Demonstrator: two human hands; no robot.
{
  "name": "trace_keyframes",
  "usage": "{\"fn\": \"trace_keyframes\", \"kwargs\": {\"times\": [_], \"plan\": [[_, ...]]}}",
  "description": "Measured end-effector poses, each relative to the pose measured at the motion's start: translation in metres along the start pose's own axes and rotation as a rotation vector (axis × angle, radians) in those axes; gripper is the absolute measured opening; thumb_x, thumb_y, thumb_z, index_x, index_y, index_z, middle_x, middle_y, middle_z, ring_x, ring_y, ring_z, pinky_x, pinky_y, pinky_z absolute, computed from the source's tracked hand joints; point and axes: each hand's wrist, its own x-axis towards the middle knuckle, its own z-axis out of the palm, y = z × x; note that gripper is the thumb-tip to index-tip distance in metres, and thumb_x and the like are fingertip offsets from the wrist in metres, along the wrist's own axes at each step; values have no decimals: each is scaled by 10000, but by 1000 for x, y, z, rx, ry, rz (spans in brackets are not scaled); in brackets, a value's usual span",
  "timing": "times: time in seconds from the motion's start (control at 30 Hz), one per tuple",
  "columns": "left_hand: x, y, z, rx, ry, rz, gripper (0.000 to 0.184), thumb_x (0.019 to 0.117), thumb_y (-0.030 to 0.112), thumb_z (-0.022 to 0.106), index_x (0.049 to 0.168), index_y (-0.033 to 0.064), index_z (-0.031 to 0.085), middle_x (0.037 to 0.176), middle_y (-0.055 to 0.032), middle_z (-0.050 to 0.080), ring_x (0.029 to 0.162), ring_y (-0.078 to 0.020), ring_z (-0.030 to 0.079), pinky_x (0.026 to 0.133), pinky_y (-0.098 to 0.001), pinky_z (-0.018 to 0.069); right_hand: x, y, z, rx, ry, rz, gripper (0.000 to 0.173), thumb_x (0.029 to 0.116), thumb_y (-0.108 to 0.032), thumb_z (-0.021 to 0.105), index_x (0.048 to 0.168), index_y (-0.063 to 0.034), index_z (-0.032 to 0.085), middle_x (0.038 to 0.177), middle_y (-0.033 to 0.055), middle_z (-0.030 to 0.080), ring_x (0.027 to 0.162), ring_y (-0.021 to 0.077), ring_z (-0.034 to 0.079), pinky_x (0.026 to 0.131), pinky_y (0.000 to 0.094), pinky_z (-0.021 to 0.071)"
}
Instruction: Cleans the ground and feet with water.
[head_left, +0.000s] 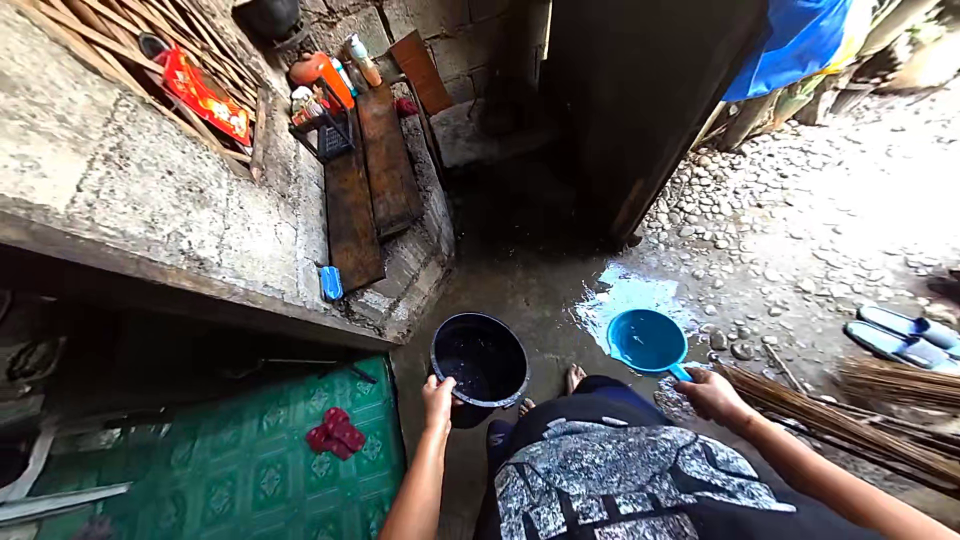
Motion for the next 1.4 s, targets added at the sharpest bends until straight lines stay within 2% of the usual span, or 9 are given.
{"fn": "trace_keyframes", "kwargs": {"times": [0.3, 0.47, 0.63, 0.7, 0.73, 0.83, 0.97, 1.13, 1.4], "plan": [[12, 18, -31, -144, 262, -53, 166, 939, -18, 610, 1085, -94, 591, 757, -141, 620, 498, -164, 594, 482, -317, 553, 88, -51, 21, -224, -83, 232, 265, 965, -144, 665, 1103, 81, 638, 937, 213, 636, 762, 286, 601, 735, 504, 518], [24, 46, -13, -127, 350, -85, 148, 939, -24, 610, 1066, -97, 592, 735, -137, 611, 482, -155, 583, 469, -309, 544, 188, -169, 57, -355, -232, 165, 325, 966, -112, 646, 1226, 82, 617, 1148, 243, 648, 947, 322, 643, 862, 517, 526], [41, 76, 16, -144, 417, -101, 90, 947, -20, 604, 1013, -75, 577, 700, -100, 581, 462, -132, 561, 461, -291, 538, 261, -283, 65, -365, -238, 111, 350, 972, -175, 643, 1225, 67, 636, 1202, 247, 651, 1030, 348, 656, 901, 546, 526], [51, 83, 27, -175, 434, -109, 94, 945, -16, 602, 1017, -68, 572, 695, -98, 583, 461, -138, 567, 461, -298, 544, 281, -312, 59, -321, -223, 97, 362, 973, -213, 654, 1213, 59, 652, 1174, 237, 666, 1010, 339, 664, 898, 544, 531], [56, 86, 33, -191, 443, -115, 101, 944, -18, 598, 1026, -71, 573, 688, -101, 582, 460, -146, 568, 458, -304, 541, 291, -317, 57, -263, -210, 93, 353, 969, -233, 660, 1185, 46, 648, 1081, 209, 659, 893, 300, 644, 820, 509, 531], [67, 101, 51, -217, 441, -138, 84, 958, -3, 581, 1020, -55, 563, 670, -89, 572, 473, -145, 571, 470, -298, 536, 324, -304, 47, -155, -192, 67, 348, 942, -238, 693, 1154, 31, 631, 944, 174, 635, 742, 262, 605, 709, 481, 524], [85, 118, 69, -247, 415, -134, 49, 957, -16, 576, 994, -45, 559, 658, -83, 571, 465, -140, 568, 460, -290, 533, 331, -265, 20, -277, -212, -18, 415, 941, -237, 709, 1265, 6, 621, 1056, 263, 664, 868, 395, 659, 794, 610, 528], [103, 137, 87, -222, 379, -111, 76, 936, -38, 588, 1009, -54, 575, 668, -90, 586, 465, -145, 572, 458, -297, 538, 311, -202, -17, -551, -175, 32, 423, 935, -351, 707, 1171, 0, 681, 1182, 276, 683, 1153, 463, 646, 946, 694, 491], [125, 167, 117, -156, 333, -102, 61, 937, -41, 586, 995, -51, 569, 686, -93, 589, 465, -149, 574, 460, -298, 543, 328, -191, -14, -787, -332, 171, 460, 874, -347, 750, 1150, 17, 699, 1216, 268, 686, 1158, 460, 652, 943, 698, 501]]}}
